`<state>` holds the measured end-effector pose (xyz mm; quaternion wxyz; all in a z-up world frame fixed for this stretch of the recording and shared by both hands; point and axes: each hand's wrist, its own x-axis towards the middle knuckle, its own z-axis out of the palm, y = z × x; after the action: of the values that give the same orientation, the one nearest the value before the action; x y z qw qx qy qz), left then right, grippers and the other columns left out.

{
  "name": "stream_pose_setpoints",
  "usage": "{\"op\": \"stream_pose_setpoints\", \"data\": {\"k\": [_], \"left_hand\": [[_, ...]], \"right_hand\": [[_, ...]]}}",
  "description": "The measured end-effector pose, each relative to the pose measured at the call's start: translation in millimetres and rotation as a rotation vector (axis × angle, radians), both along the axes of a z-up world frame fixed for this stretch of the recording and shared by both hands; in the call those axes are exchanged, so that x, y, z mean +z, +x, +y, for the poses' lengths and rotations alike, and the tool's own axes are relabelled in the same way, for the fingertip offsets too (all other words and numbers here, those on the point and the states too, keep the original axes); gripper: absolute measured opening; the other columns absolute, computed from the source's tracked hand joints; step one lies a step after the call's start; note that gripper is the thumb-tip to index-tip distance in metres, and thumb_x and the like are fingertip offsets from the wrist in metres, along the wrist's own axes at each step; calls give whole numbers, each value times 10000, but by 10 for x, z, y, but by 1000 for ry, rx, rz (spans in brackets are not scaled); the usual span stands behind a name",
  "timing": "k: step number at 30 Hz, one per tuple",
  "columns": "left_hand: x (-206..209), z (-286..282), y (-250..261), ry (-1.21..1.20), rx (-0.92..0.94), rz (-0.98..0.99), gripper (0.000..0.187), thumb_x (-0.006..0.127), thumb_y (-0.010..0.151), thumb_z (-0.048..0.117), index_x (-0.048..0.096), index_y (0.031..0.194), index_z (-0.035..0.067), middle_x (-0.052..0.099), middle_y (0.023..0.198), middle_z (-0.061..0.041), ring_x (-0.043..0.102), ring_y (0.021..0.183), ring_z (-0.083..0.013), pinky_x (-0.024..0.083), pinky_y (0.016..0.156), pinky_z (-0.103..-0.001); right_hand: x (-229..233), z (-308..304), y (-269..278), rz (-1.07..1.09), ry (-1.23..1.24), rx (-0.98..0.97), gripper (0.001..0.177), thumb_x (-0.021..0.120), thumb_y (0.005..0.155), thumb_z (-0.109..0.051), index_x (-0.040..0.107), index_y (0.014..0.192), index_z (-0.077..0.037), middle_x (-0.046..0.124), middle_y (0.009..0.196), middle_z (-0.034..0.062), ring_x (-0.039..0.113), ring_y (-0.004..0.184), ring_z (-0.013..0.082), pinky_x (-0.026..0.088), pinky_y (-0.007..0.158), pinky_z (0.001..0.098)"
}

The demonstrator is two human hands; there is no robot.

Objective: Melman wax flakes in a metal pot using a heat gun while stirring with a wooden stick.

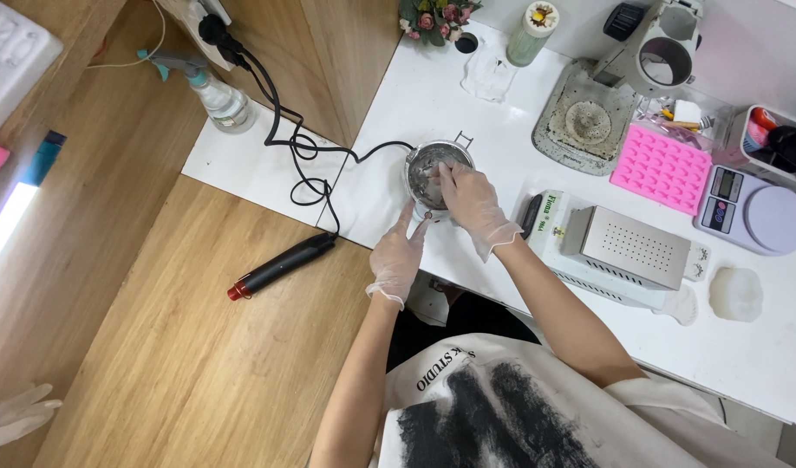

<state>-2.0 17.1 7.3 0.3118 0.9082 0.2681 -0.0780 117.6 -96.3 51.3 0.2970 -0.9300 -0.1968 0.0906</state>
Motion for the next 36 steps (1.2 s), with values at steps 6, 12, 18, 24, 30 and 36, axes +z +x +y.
{"op": "stream_pose_setpoints", "data": {"k": [6, 12, 18, 24, 30, 36], "left_hand": [[207, -11, 7, -57, -3, 70, 640, 478, 965, 644, 379, 1557, 424, 751, 959, -141, 737, 870, -334, 594, 732, -457], [200, -10, 16, -77, 15, 117, 652, 455, 966, 653, 354, 1568, 423, 756, 991, -140, 732, 908, -333, 579, 790, -461], [161, -18, -6, -83, 12, 93, 656, 469, 962, 637, 363, 1570, 415, 755, 996, -140, 732, 918, -328, 586, 781, -457], [111, -27, 3, -79, 36, 42, 634, 490, 959, 640, 407, 1540, 400, 761, 987, -125, 732, 901, -328, 578, 757, -462], [126, -5, 5, -69, 5, 54, 641, 468, 964, 635, 386, 1552, 394, 760, 947, -128, 741, 864, -322, 588, 733, -452], [116, -4, -25, -48, 13, 54, 632, 479, 966, 643, 400, 1548, 408, 758, 950, -134, 731, 876, -341, 585, 741, -455]], "right_hand": [[-52, -76, -3, -45, 31, 52, 371, 463, 1072, -315, 721, 1097, -48, 724, 874, 226, 703, 817, 424, 565, 766, 481], [-214, -138, 27, 41, 60, 11, 416, 487, 1112, -344, 703, 1016, -1, 723, 874, 223, 731, 839, 383, 588, 783, 440], [79, -102, -75, 78, 250, 15, 376, 450, 1062, -303, 734, 1004, -64, 761, 844, 161, 750, 801, 325, 586, 791, 418], [-105, -119, -25, -181, -12, 164, 341, 484, 1036, -267, 732, 1047, -33, 743, 900, 196, 708, 798, 393, 551, 713, 480], [-19, -6, 21, 72, 371, -135, 365, 419, 1057, -266, 696, 1057, -27, 765, 870, 130, 776, 793, 271, 607, 766, 371], [-104, -32, 125, 165, 291, -153, 385, 422, 1066, -274, 715, 1042, -25, 790, 858, 107, 778, 824, 253, 598, 800, 352]]}}
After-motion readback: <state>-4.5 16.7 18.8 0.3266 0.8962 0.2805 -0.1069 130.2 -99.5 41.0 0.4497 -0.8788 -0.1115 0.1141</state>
